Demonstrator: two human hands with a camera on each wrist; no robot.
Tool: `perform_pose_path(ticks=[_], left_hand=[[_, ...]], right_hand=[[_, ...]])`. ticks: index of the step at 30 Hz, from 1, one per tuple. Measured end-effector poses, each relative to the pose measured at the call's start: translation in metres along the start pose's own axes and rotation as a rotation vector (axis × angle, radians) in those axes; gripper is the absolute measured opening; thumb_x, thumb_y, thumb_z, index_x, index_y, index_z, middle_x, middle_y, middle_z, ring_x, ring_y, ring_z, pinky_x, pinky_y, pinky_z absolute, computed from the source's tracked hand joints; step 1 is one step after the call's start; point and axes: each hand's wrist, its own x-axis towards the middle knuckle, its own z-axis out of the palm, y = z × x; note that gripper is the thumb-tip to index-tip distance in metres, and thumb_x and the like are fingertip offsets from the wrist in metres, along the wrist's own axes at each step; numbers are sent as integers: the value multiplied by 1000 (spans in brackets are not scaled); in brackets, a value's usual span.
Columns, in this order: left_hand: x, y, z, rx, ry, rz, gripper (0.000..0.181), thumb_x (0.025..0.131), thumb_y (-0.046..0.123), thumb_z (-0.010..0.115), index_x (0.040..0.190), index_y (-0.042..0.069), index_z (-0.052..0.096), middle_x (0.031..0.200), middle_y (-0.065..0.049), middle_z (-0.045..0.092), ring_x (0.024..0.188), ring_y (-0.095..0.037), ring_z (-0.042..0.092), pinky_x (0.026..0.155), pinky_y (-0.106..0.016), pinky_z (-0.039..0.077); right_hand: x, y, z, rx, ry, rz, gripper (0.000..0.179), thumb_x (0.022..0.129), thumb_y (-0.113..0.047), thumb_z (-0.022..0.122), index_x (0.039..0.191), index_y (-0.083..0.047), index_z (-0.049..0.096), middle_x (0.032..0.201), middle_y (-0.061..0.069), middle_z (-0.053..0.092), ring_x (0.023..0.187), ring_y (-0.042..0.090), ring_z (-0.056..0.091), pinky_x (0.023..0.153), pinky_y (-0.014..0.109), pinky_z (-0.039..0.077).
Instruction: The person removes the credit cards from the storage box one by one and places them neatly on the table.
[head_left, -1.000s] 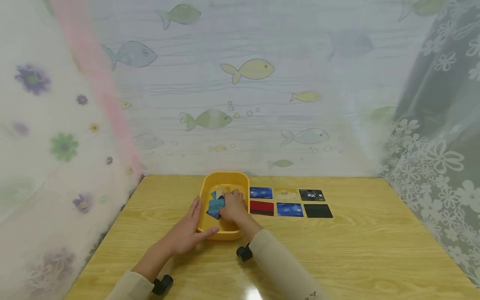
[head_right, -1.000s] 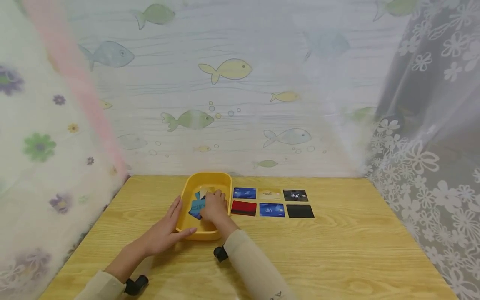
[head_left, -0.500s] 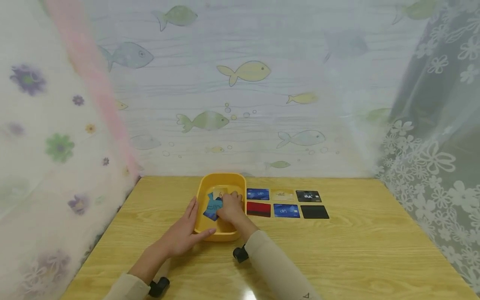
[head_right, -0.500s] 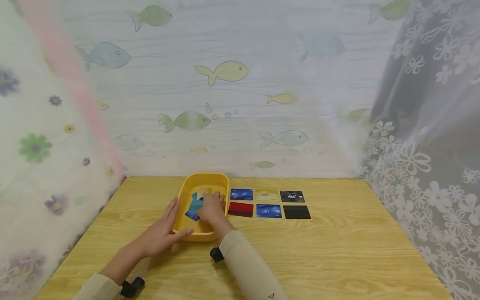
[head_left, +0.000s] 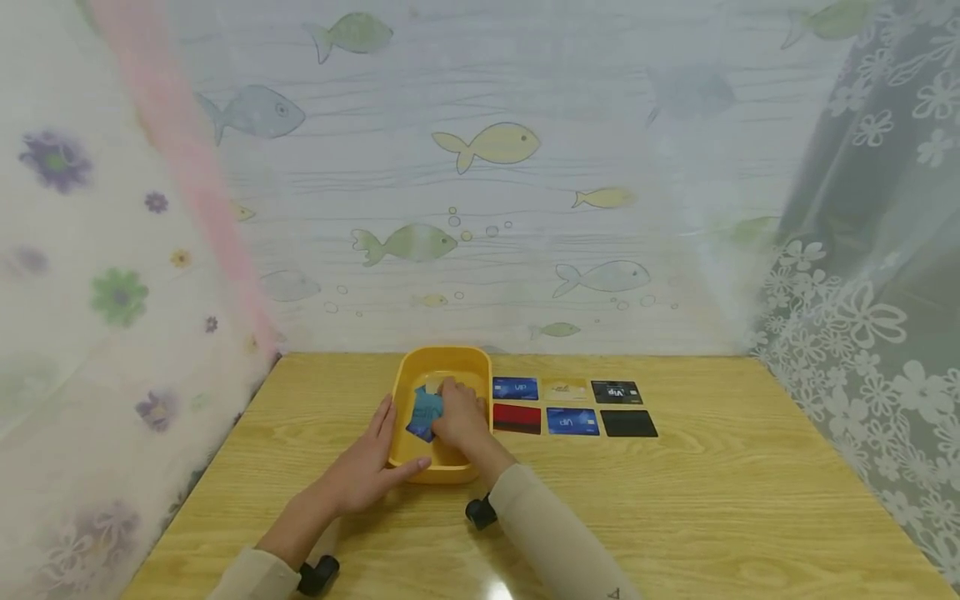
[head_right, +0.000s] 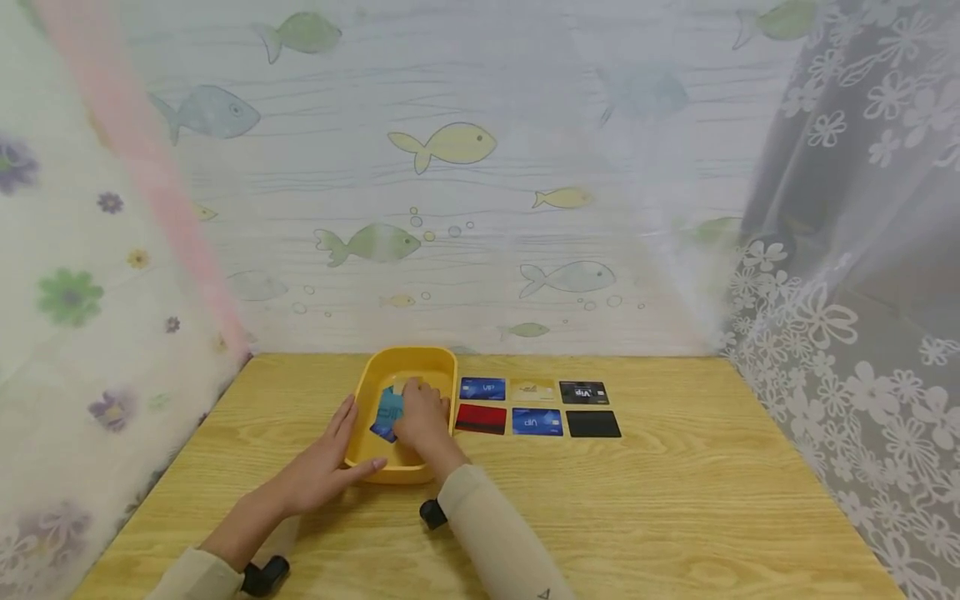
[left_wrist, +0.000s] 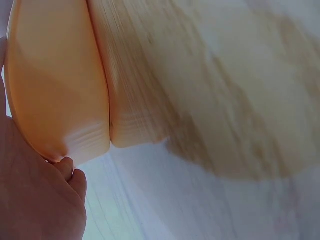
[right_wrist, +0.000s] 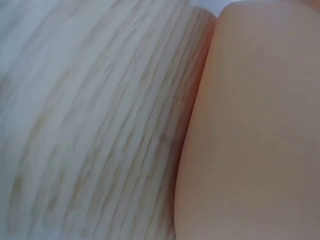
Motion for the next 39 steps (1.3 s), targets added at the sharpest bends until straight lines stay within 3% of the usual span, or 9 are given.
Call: perform_pose_path(ticks=[4,10,14,22,30,32,37,39], left_hand=[[-1,-1,0,-8,1,2,109,97,66,55,164,4,-6,170,-16,-11,147,-45,33,115,-57,35],[0,-1,0,-13,5,-2,110,97,68,55,164,5,-6,171,-15,-11,143,-43,40,114,-56,38],[1,-1,0,-14,3,-5,111,96,69,54,164,5,-7,171,-14,-11,145,-43,38,114,-57,37],[2,-2,0,-10,2,-5,113,94,72,53,164,9,-8,171,-13,-12,146,-43,36,114,-57,37],[-2,2,-3,-15,0,-3,111,95,71,53,164,7,-6,171,-12,-12,144,-40,39,114,-56,37],[-1,3,-3,-20,-3,-8,112,95,72,53,164,7,-6,171,-11,-12,139,-38,46,114,-55,39],[0,2,-3,-22,-9,-21,115,92,77,52,165,10,-7,171,-7,-14,138,-37,48,113,-54,40],[-1,0,-3,-13,-8,-25,115,92,77,51,164,9,-7,171,-7,-14,145,-40,39,114,-55,38]], right_hand=[[-1,-1,0,53,-32,-42,43,88,0,75,126,-6,56,109,7,62,91,22,54,93,41,45],[1,-1,-1,175,10,-107,43,87,15,62,127,-1,61,120,14,64,96,22,58,87,38,55],[1,-1,-3,224,56,-133,38,93,11,59,129,0,61,123,16,65,100,24,62,87,38,57],[0,-1,-6,355,93,-90,38,98,0,64,136,-1,60,116,14,70,94,19,65,84,34,59],[1,0,-9,402,160,-144,32,98,-1,63,130,-1,63,107,11,70,91,19,64,77,30,58],[1,1,-12,400,173,-166,32,98,0,62,130,0,64,105,11,68,90,20,63,75,30,57],[-3,1,-21,428,144,-197,33,99,-1,61,132,1,62,104,10,66,91,20,60,77,32,56],[-5,3,-27,446,125,-209,33,99,-1,62,132,0,62,105,10,66,93,20,61,80,33,57]])
